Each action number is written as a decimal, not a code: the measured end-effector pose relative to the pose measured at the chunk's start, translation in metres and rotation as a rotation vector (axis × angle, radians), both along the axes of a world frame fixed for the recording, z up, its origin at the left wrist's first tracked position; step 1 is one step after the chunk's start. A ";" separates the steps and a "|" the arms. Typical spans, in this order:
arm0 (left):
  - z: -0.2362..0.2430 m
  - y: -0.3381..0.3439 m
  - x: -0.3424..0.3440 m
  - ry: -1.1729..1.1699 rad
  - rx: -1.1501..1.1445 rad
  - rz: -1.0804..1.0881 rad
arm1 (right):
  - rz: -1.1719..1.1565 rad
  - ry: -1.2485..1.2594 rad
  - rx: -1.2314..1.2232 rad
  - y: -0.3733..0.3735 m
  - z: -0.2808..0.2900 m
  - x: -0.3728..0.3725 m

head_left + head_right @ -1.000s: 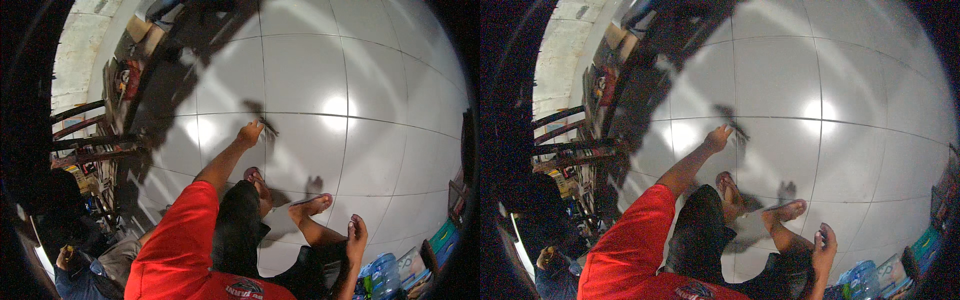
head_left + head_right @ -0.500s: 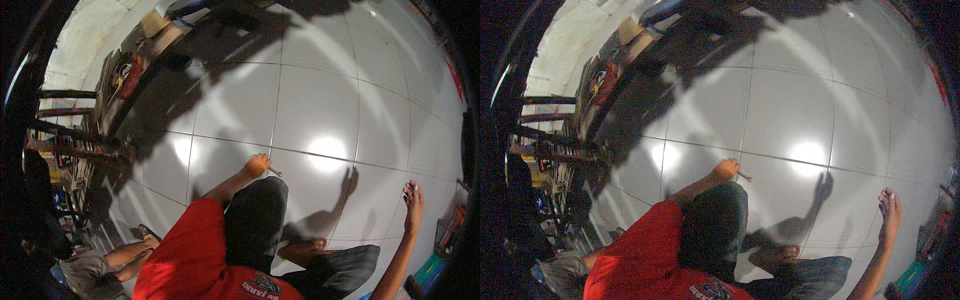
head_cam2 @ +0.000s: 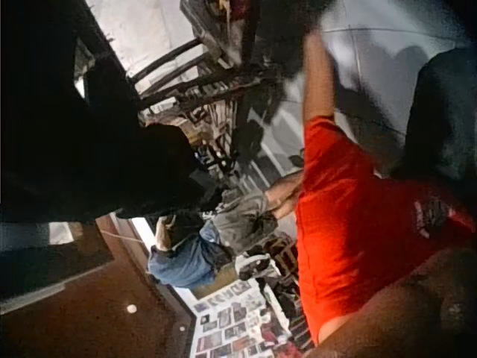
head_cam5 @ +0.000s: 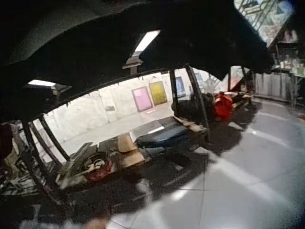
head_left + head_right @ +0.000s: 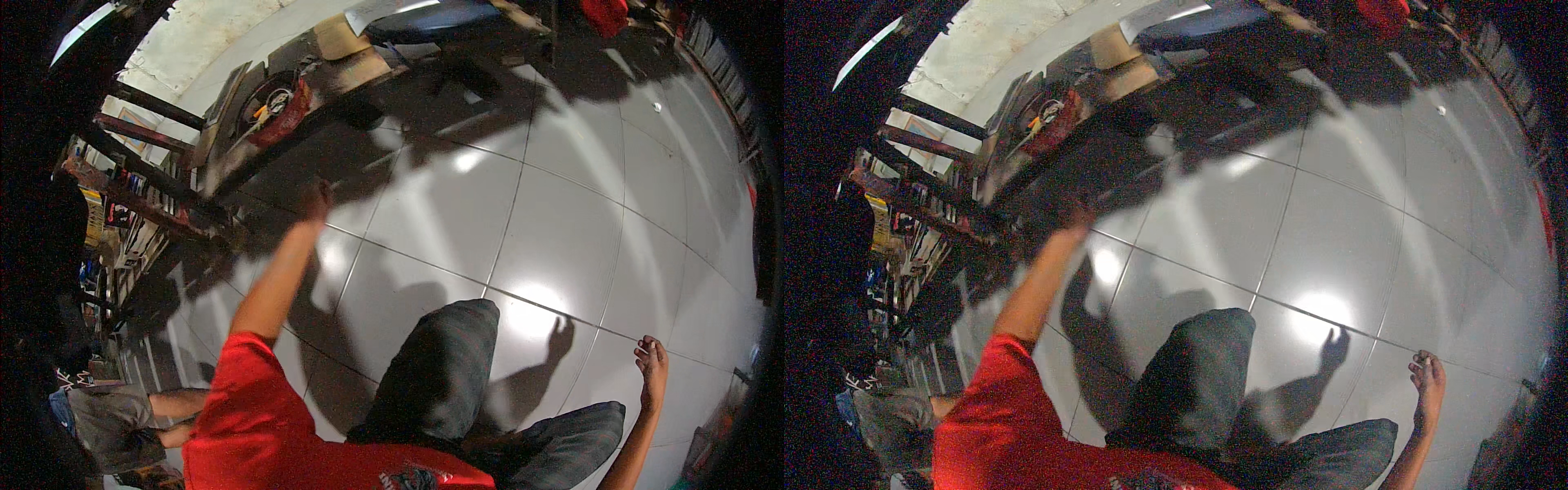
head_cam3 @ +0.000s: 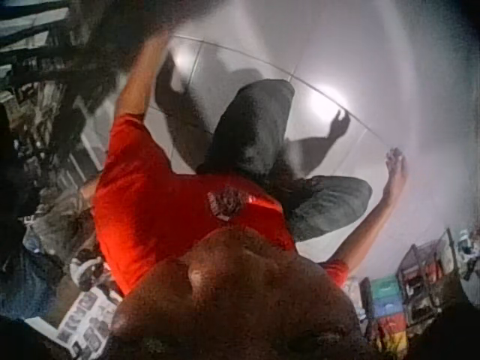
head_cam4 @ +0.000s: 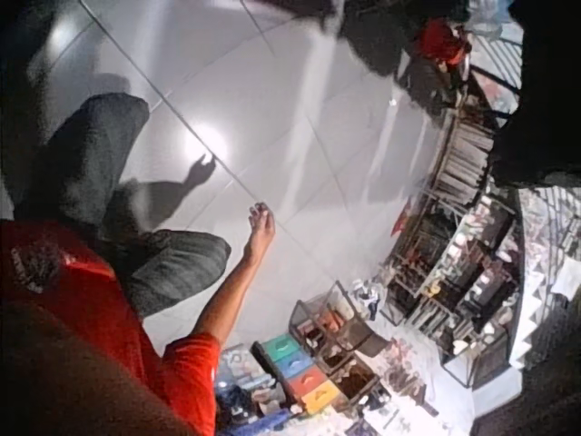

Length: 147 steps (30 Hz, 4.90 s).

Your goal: The person performs screen printing by manually dragging a squeegee with white ink across a screen over several black t-shirts on a long printing table, then moves to a separate station to replenish ink in a container using a spatula.

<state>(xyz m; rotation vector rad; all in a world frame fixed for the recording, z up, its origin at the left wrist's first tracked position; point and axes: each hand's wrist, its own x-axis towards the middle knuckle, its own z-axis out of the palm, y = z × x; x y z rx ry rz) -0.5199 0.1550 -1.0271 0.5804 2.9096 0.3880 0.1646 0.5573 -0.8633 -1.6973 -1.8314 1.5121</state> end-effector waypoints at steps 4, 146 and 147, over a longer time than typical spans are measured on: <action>0.060 -0.050 -0.186 0.058 0.046 -0.073 | 0.052 -0.009 0.025 -0.002 0.003 -0.031; 0.756 -0.177 0.194 -0.314 0.837 0.602 | 1.569 -0.007 1.269 -0.375 0.717 -0.545; 0.758 -0.177 0.194 -0.317 0.831 0.611 | 1.571 0.030 1.227 -0.377 0.710 -0.524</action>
